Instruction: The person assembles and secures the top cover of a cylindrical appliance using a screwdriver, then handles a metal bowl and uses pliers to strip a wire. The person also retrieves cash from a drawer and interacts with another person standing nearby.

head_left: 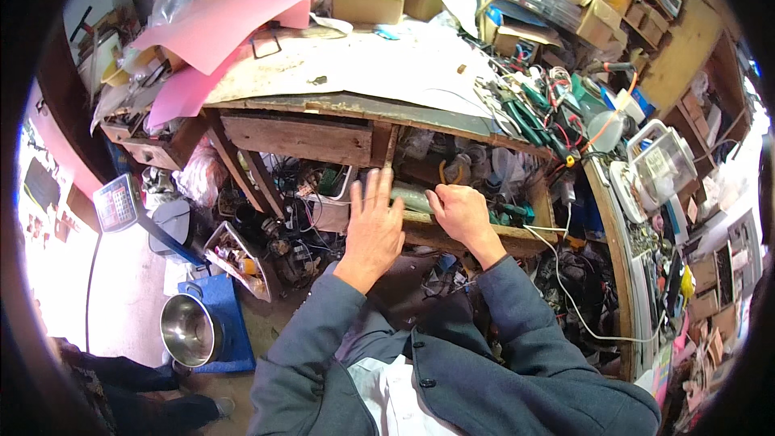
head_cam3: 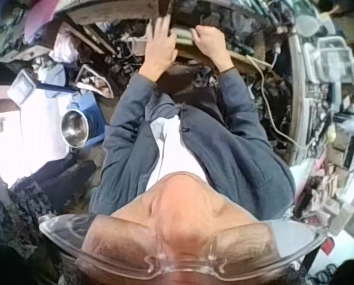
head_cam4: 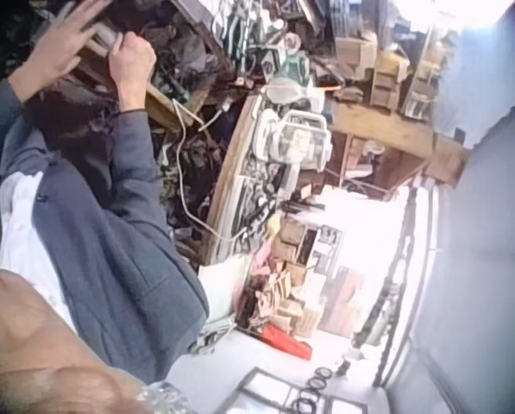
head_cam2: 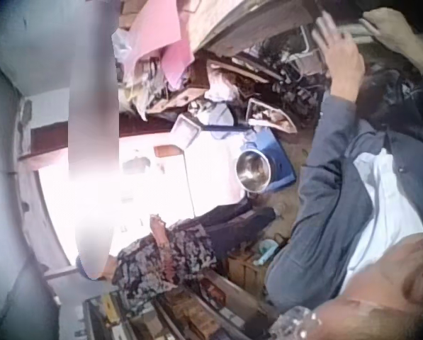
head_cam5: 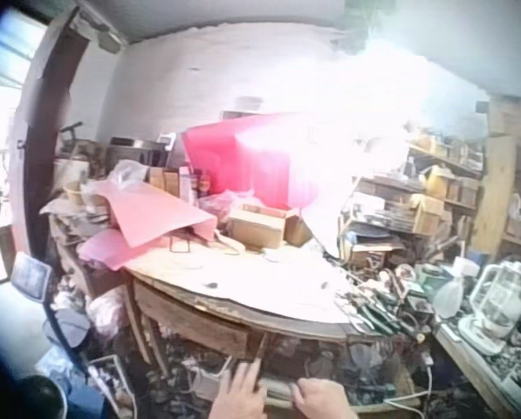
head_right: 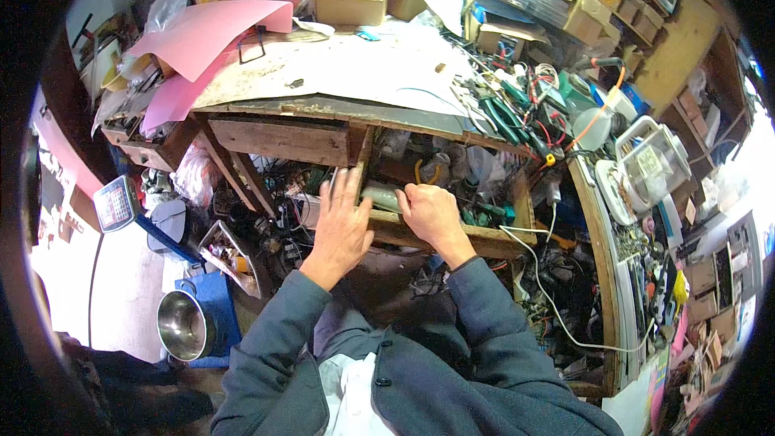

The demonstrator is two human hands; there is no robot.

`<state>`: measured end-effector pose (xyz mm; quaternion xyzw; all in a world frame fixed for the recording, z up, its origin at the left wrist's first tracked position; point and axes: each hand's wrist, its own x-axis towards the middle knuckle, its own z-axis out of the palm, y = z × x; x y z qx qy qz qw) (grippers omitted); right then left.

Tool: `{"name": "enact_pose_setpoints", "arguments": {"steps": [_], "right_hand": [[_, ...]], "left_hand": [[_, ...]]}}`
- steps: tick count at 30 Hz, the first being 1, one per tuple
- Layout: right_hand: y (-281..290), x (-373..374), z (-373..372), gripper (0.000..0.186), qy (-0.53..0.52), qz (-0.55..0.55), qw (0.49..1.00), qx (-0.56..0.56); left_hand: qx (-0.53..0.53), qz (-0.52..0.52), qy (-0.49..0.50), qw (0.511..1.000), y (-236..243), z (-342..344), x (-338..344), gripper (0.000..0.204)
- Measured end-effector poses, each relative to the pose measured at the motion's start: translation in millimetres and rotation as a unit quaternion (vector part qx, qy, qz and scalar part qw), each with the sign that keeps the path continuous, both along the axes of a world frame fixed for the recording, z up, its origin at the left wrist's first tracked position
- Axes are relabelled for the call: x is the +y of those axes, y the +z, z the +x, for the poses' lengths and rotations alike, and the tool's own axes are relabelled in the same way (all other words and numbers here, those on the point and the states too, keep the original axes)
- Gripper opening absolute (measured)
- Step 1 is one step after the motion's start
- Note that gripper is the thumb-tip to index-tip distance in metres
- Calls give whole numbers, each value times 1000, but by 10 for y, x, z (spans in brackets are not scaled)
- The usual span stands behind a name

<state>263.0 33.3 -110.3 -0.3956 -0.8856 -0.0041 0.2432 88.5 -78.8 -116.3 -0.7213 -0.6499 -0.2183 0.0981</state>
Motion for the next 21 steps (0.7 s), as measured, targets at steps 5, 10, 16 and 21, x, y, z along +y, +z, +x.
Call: {"name": "enact_pose_setpoints", "arguments": {"steps": [5, 10, 16, 21], "right_hand": [[-41, -200, 20, 35, 19, 42, 999, 10], [14, -341, 169, 32, 71, -11, 995, -75], [-28, -524, 457, 24, 95, -15, 992, -85], [18, -827, 541, 26, 117, -10, 988, -103]], "left_hand": [[-60, 26, -146, 987, -265, 67, 201, 41], [-63, 76, -121, 988, -449, 94, 314, 26], [-59, 23, -139, 988, -338, 225, 66, 27], [-57, 15, -158, 986, -316, 276, -270, 24]]}}
